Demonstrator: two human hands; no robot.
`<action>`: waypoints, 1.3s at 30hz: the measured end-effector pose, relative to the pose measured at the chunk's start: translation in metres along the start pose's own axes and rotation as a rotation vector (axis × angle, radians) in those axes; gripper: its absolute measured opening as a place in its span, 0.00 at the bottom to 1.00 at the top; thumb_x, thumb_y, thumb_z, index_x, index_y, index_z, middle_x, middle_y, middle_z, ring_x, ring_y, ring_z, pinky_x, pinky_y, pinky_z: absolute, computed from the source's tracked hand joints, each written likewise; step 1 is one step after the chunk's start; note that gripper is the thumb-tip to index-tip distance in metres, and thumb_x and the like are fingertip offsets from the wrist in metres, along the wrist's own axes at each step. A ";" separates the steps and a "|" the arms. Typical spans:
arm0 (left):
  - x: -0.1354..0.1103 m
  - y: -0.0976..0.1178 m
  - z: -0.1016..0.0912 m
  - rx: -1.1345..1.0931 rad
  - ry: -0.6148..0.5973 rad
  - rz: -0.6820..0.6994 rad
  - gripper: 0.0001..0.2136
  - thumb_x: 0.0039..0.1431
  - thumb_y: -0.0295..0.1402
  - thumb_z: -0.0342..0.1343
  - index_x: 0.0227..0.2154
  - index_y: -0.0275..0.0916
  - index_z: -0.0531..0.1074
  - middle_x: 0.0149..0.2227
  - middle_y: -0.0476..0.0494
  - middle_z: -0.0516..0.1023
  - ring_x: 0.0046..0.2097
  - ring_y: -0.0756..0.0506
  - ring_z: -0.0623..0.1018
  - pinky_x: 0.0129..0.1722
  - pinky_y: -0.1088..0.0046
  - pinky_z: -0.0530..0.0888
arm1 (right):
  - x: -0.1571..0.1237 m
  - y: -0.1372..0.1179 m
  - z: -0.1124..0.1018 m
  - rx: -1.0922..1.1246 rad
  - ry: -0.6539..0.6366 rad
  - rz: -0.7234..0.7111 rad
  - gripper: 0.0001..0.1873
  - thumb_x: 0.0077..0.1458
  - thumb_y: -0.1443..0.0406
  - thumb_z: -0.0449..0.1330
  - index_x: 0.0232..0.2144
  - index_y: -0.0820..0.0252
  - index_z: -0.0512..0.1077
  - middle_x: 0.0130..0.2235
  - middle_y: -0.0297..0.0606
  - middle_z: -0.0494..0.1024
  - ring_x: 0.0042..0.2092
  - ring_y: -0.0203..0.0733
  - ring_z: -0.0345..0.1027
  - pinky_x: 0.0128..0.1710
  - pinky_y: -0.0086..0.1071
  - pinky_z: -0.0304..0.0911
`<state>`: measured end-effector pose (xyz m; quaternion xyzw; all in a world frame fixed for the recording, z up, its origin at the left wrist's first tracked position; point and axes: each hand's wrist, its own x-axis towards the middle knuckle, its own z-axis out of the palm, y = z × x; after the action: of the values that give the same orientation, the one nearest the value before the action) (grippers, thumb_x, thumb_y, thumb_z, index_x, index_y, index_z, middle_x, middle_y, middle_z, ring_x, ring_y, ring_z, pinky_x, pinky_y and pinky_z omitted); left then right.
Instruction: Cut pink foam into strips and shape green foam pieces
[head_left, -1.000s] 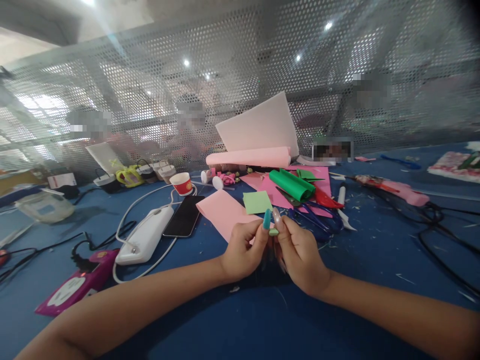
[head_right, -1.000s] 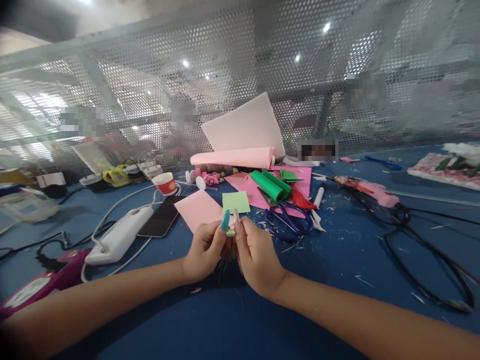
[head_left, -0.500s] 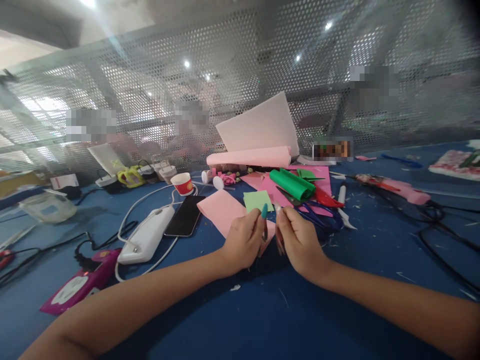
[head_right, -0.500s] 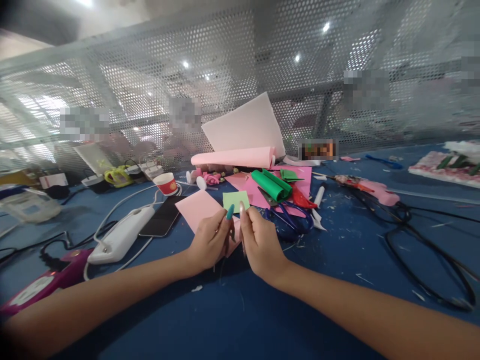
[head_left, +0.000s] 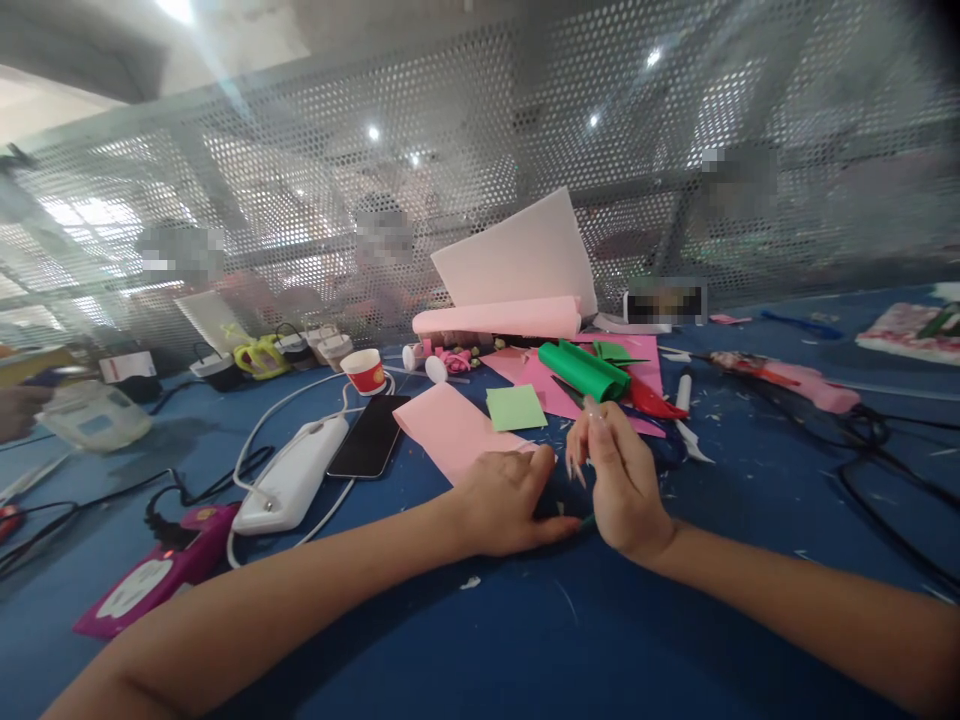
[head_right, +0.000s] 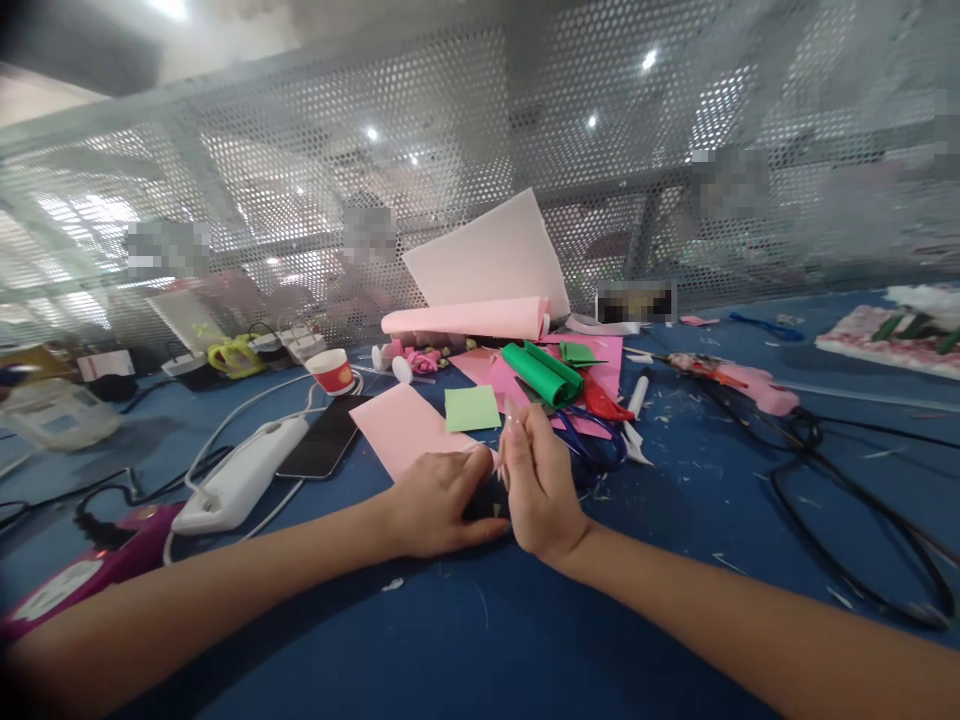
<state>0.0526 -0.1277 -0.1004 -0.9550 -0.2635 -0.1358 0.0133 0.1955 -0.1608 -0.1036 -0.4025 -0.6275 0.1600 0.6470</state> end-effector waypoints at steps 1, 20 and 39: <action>0.000 -0.001 0.000 -0.012 -0.005 -0.020 0.18 0.54 0.50 0.48 0.33 0.38 0.61 0.29 0.43 0.72 0.29 0.44 0.72 0.27 0.69 0.66 | 0.003 -0.004 -0.004 -0.179 -0.086 -0.058 0.15 0.63 0.61 0.41 0.26 0.57 0.57 0.22 0.32 0.63 0.23 0.34 0.58 0.24 0.30 0.56; -0.005 0.000 -0.009 -0.150 0.033 -0.065 0.06 0.51 0.31 0.47 0.23 0.39 0.56 0.21 0.52 0.62 0.23 0.51 0.62 0.24 0.75 0.58 | 0.001 -0.024 -0.015 -1.347 -0.682 0.343 0.14 0.53 0.79 0.47 0.34 0.72 0.72 0.27 0.54 0.77 0.32 0.53 0.76 0.27 0.36 0.64; -0.009 -0.013 0.004 -0.239 0.361 -0.105 0.15 0.58 0.47 0.49 0.32 0.39 0.58 0.22 0.54 0.64 0.22 0.53 0.63 0.22 0.77 0.59 | 0.008 0.004 -0.005 0.424 -0.429 0.515 0.20 0.56 0.49 0.51 0.25 0.59 0.60 0.21 0.26 0.60 0.19 0.28 0.52 0.16 0.21 0.51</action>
<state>0.0390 -0.1204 -0.1070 -0.8949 -0.2881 -0.3354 -0.0600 0.2024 -0.1548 -0.1005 -0.3614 -0.5801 0.5237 0.5086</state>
